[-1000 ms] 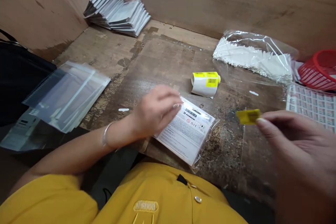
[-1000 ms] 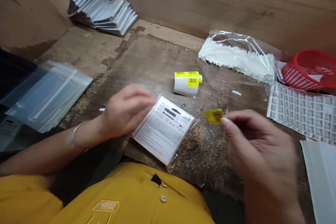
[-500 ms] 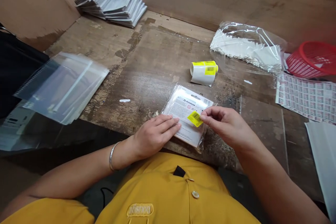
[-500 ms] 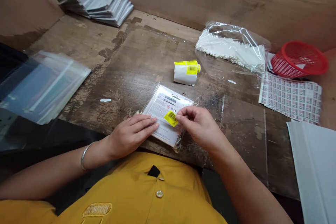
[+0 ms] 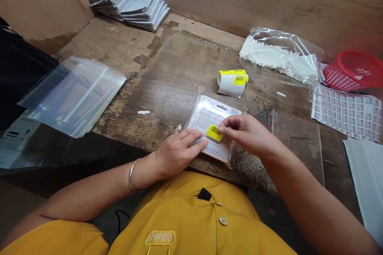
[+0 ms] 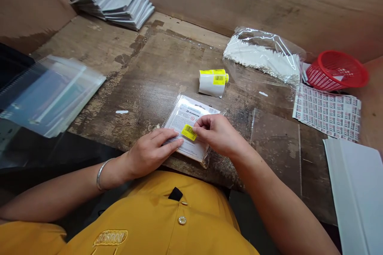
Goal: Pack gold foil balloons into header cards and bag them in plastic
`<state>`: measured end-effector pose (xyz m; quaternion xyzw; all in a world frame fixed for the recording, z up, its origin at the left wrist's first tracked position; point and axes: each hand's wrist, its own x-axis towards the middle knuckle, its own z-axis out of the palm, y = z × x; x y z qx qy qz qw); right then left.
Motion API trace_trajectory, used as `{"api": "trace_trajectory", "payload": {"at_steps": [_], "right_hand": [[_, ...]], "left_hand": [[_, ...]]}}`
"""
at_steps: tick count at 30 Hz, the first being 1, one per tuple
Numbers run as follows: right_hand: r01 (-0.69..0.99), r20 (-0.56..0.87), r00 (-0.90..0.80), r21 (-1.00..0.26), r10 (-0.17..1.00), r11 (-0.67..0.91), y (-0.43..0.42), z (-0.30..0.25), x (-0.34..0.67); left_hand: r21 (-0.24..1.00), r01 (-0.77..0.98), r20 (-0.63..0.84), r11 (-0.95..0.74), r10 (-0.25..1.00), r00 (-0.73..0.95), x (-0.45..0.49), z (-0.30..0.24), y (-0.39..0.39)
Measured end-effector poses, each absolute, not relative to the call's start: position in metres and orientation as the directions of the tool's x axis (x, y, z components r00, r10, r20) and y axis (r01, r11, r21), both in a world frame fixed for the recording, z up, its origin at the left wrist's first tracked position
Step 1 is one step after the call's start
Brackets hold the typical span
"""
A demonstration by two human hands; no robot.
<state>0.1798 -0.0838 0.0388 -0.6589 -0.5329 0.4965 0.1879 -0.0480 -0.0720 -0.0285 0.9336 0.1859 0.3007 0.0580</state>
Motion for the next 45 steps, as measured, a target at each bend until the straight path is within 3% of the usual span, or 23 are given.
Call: {"api": "trace_trajectory", "payload": {"at_steps": [11, 18, 22, 25, 27, 30, 32, 35, 38, 45], "right_hand": [[0.600, -0.477, -0.049, -0.716, 0.878, -0.356, -0.081, 0.036, 0.177], [0.675, -0.419, -0.030, -0.678, 0.907, -0.291, -0.079, 0.035, 0.175], [0.744, -0.379, -0.011, -0.622, 0.925, -0.246, -0.081, 0.032, 0.170], [0.831, -0.354, 0.031, -0.510, 0.935, -0.221, -0.086, 0.030, 0.166], [0.889, -0.258, 0.104, -0.409, 0.961, -0.206, -0.091, 0.028, 0.165], [0.947, 0.095, 0.191, -0.280, 0.977, -0.158, -0.103, 0.020, 0.165], [0.964, 0.268, 0.146, -0.257, 0.952, -0.075, -0.111, 0.010, 0.166], [0.955, 0.293, 0.094, -0.298, 0.952, -0.003, -0.121, -0.007, 0.170], [0.933, 0.276, 0.169, -0.353, 0.946, -0.064, -0.125, -0.014, 0.173], [0.931, 0.300, 0.089, -0.364, 0.950, 0.028, -0.123, -0.018, 0.182]], "left_hand": [[0.240, 0.324, 0.513, -0.915, 0.402, 0.758, -0.048, -0.030, -0.072], [0.237, 0.310, 0.535, -0.921, 0.390, 0.749, -0.048, -0.030, -0.071], [0.164, 0.272, 0.494, -0.948, 0.318, 0.809, -0.047, -0.025, -0.066], [0.099, 0.247, 0.471, -0.964, 0.264, 0.842, -0.046, -0.022, -0.063], [0.088, 0.247, 0.474, -0.965, 0.259, 0.842, -0.045, -0.022, -0.062], [0.090, 0.254, 0.466, -0.963, 0.266, 0.844, -0.044, -0.024, -0.063], [0.097, 0.282, 0.452, -0.954, 0.295, 0.842, -0.042, -0.025, -0.064], [0.102, 0.327, 0.406, -0.939, 0.340, 0.849, -0.041, -0.025, -0.066], [0.118, 0.348, 0.332, -0.930, 0.368, 0.869, -0.040, -0.021, -0.069], [0.329, 0.478, 0.203, -0.815, 0.555, 0.807, -0.039, -0.013, -0.068]]}}
